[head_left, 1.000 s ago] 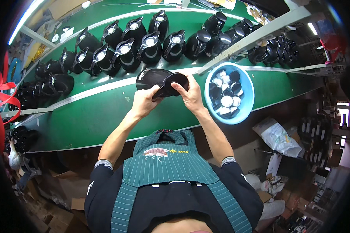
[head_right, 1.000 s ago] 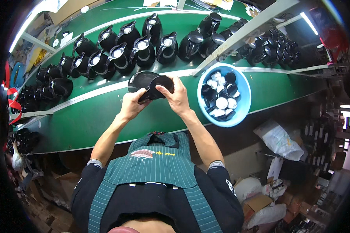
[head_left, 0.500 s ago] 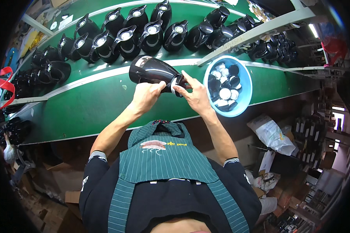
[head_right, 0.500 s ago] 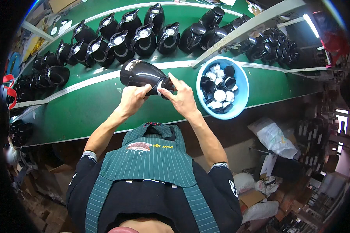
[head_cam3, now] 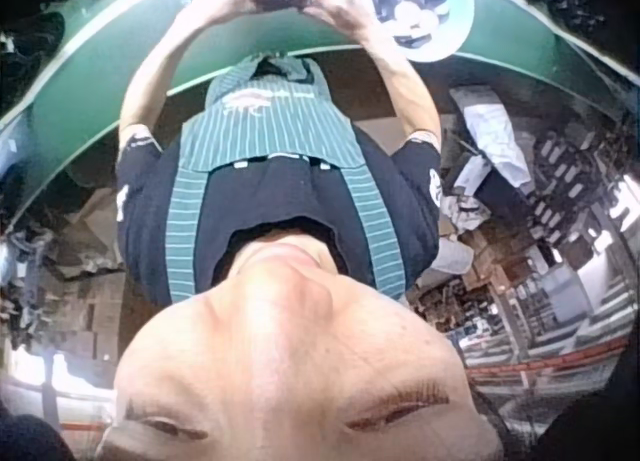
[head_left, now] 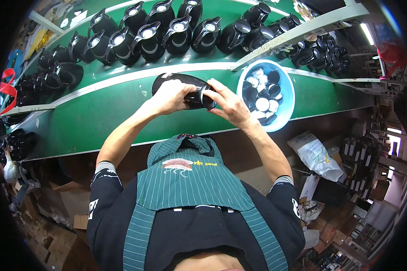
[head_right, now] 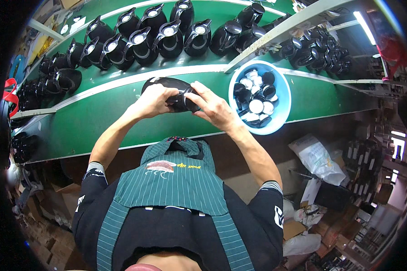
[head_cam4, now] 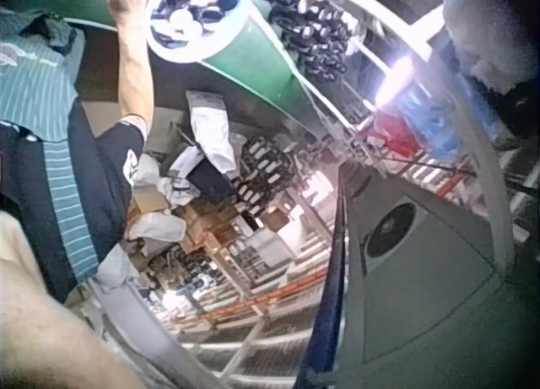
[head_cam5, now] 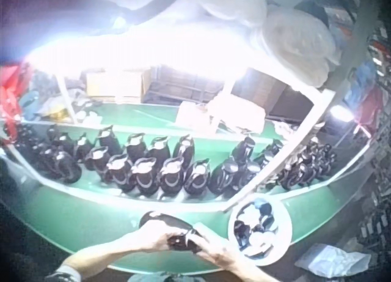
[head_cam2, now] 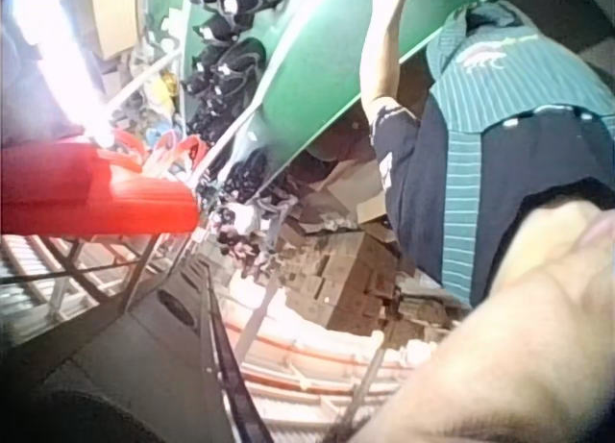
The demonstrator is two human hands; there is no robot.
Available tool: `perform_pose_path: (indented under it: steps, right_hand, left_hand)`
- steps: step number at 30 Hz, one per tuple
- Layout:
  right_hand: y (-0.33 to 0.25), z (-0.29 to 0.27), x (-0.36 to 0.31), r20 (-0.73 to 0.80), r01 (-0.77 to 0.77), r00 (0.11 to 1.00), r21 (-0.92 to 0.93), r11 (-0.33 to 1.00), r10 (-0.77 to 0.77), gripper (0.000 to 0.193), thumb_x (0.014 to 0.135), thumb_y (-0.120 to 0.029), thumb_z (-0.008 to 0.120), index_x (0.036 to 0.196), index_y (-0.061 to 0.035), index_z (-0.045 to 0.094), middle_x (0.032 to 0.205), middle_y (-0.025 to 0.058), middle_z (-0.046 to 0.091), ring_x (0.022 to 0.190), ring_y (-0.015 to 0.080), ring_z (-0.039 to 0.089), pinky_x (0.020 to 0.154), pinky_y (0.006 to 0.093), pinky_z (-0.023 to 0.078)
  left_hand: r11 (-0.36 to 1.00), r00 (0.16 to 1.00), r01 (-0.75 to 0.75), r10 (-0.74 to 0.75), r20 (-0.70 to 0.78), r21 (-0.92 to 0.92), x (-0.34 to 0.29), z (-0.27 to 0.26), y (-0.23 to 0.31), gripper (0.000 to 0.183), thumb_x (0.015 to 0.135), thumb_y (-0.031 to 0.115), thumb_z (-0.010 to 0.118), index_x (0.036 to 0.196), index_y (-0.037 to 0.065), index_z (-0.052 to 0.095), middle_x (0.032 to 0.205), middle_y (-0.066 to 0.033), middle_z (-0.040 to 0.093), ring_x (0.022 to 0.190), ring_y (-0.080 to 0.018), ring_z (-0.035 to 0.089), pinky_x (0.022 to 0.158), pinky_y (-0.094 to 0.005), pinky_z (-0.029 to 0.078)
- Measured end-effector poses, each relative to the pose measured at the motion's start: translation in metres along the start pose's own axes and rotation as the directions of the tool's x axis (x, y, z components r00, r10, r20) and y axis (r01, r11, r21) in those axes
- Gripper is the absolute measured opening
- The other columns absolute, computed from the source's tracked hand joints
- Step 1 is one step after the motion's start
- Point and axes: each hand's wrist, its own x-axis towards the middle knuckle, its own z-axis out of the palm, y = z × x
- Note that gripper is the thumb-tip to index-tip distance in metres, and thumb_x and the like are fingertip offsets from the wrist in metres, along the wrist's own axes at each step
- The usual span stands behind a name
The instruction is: The person repeatedly picks up black kettles from a green conveyor belt and attaches white circular lids from a blue basin. They place the assembled kettles back on the belt in rows. The process is continuous and repetitive throughout the clip.
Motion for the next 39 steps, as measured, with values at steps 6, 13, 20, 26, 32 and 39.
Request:
perform_pose_path:
  steps: [6,13,20,26,32,39]
  right_hand:
    - [0.017,0.025,-0.005,0.549,-0.802,0.317,0.590,-0.090,0.773,0.062,0.103,-0.054,0.061,0.098,0.0062,0.073,0.068,0.0190,0.072,0.062,0.0250,0.075,0.063,0.0344,0.062]
    - [-0.001,0.020,-0.014,-0.200,-0.315,0.935,-0.095,0.944,0.291,0.054,0.091,-0.024,0.080,0.138,-0.0074,0.061,0.103,0.0215,0.074,0.087,0.0387,0.075,0.084,0.0438,0.062]
    - [0.005,0.054,-0.026,0.125,-0.499,0.579,0.836,0.228,0.806,0.061,0.097,-0.036,0.078,0.138,0.0049,0.058,0.103,0.0171,0.076,0.087,0.0238,0.077,0.083,0.0336,0.064]
    - [0.012,0.057,-0.026,0.703,-0.080,0.294,0.693,-0.716,0.648,0.070,0.099,-0.058,0.067,0.115,0.0099,0.063,0.100,0.0195,0.071,0.083,0.0299,0.077,0.075,0.0350,0.069]
    - [-0.002,0.055,-0.008,0.765,0.216,0.440,0.418,-0.882,0.470,0.083,0.089,-0.071,0.069,0.103,0.0108,0.068,0.102,0.0298,0.073,0.072,0.0157,0.074,0.071,0.0286,0.068]
    - [0.022,0.017,-0.029,0.344,-0.042,0.503,0.926,-0.375,0.793,0.078,0.108,-0.061,0.045,0.147,0.0065,0.047,0.124,0.0269,0.070,0.100,0.0305,0.075,0.084,0.0406,0.064]
  left_hand:
    - [0.960,0.998,-0.009,0.028,-0.062,0.279,0.002,0.027,0.015,0.015,0.085,0.010,0.070,0.099,0.010,0.064,0.072,-0.0141,0.072,0.071,-0.0325,0.075,0.064,-0.0441,0.058]
    - [0.962,0.995,0.006,0.022,-0.100,0.272,0.008,0.033,0.007,0.009,0.090,0.010,0.065,0.099,0.009,0.064,0.072,-0.0130,0.072,0.068,-0.0313,0.075,0.060,-0.0431,0.058]
    - [0.909,0.997,-0.036,0.060,-0.044,0.414,0.017,0.048,0.026,0.007,0.089,0.012,0.065,0.094,0.011,0.061,0.069,-0.0059,0.068,0.065,-0.0241,0.074,0.059,-0.0385,0.056]
    - [0.826,0.910,-0.311,0.402,-0.104,0.471,0.011,0.059,0.002,0.016,0.081,0.016,0.068,0.095,0.014,0.061,0.080,0.0012,0.065,0.071,-0.0150,0.064,0.067,-0.0311,0.046]
    - [0.718,0.709,-0.546,0.671,-0.220,0.431,0.034,0.034,-0.049,0.025,0.076,0.019,0.070,0.099,0.011,0.069,0.095,-0.0001,0.072,0.069,-0.0144,0.061,0.065,-0.0323,0.044]
    - [0.890,0.660,-0.209,0.434,-0.613,0.406,0.136,-0.019,-0.041,0.019,0.073,0.008,0.080,0.088,0.010,0.069,0.071,-0.0063,0.062,0.062,-0.0247,0.061,0.065,-0.0337,0.047]
